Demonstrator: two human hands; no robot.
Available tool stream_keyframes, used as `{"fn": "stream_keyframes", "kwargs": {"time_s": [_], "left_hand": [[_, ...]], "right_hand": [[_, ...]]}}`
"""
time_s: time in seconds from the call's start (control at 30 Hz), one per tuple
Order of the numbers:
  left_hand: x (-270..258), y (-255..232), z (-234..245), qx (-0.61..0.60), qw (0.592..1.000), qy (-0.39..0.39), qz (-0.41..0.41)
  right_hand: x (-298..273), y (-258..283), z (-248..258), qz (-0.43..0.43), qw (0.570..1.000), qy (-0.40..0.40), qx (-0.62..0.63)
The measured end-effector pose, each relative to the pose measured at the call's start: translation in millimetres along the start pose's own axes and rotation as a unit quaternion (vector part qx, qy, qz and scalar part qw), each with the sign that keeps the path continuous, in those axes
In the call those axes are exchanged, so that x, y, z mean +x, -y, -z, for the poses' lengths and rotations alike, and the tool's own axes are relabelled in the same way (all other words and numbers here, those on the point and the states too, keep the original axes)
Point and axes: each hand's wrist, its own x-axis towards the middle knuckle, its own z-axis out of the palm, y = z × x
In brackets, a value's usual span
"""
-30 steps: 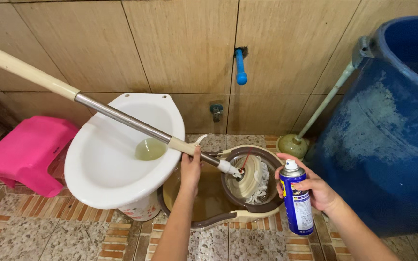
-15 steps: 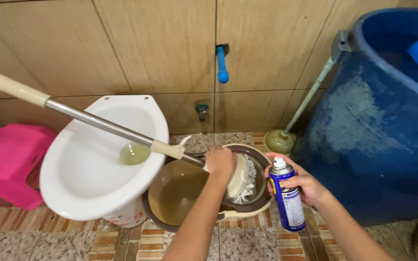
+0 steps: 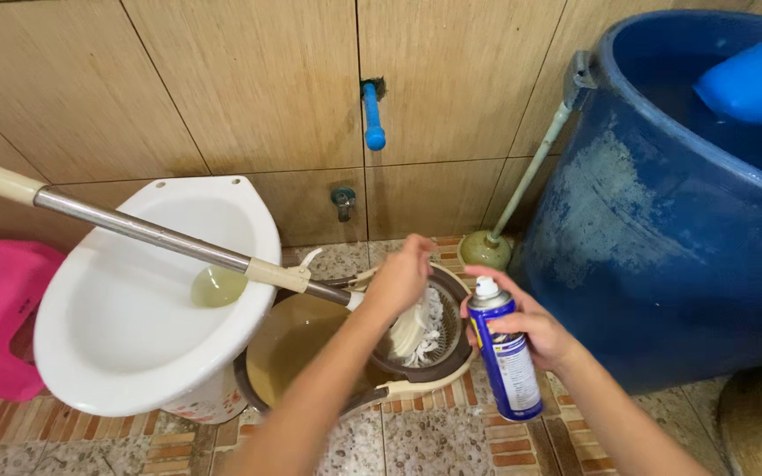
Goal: The person retrieves a spray can and a red straw, then moves to a bathroom area. They attach the straw to the can and spray lubricant onto the central mechanism of a mop head placed in a wringer bucket. The person rotates the mop head to apply the spray to different sections of the mechanism.
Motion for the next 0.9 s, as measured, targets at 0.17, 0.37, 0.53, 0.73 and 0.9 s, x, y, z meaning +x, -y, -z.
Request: {"fn": "stream_keyframes", "kwargs": {"time_s": [0.17,0.37,0.53,0.73,0.9], "left_hand": [[-99.3,-75.1,99.3,-0.071,0.987,0.075,-0.123],[-176.8,-132.3,195.0,-0.011,0.999,0.045,0.012],[-198.2,-151.2,218.0,0.038,0.999,0.003,0.015],[-215.4,-149.2,218.1,-0.01,0.999,-0.016,-0.033],[-218.9,-150.1,217.2,-0.009,0.997,-0.045,-0.067]], "right_hand": [[-10.0,33.1,-56.2,0.029,0.999,0.021,-0.025],[-3.1,69.6,-144.1,-0.049,0.975,0.091,-0.196],[-8.9,77.3,-186.4,-0.031,0.986,0.087,-0.142],[-22.9,73.7,-203.1,-0.058,0.994,0.068,-0.061],[-22.7,73.3,-205.8,-0.07,0.995,0.061,-0.022]]}}
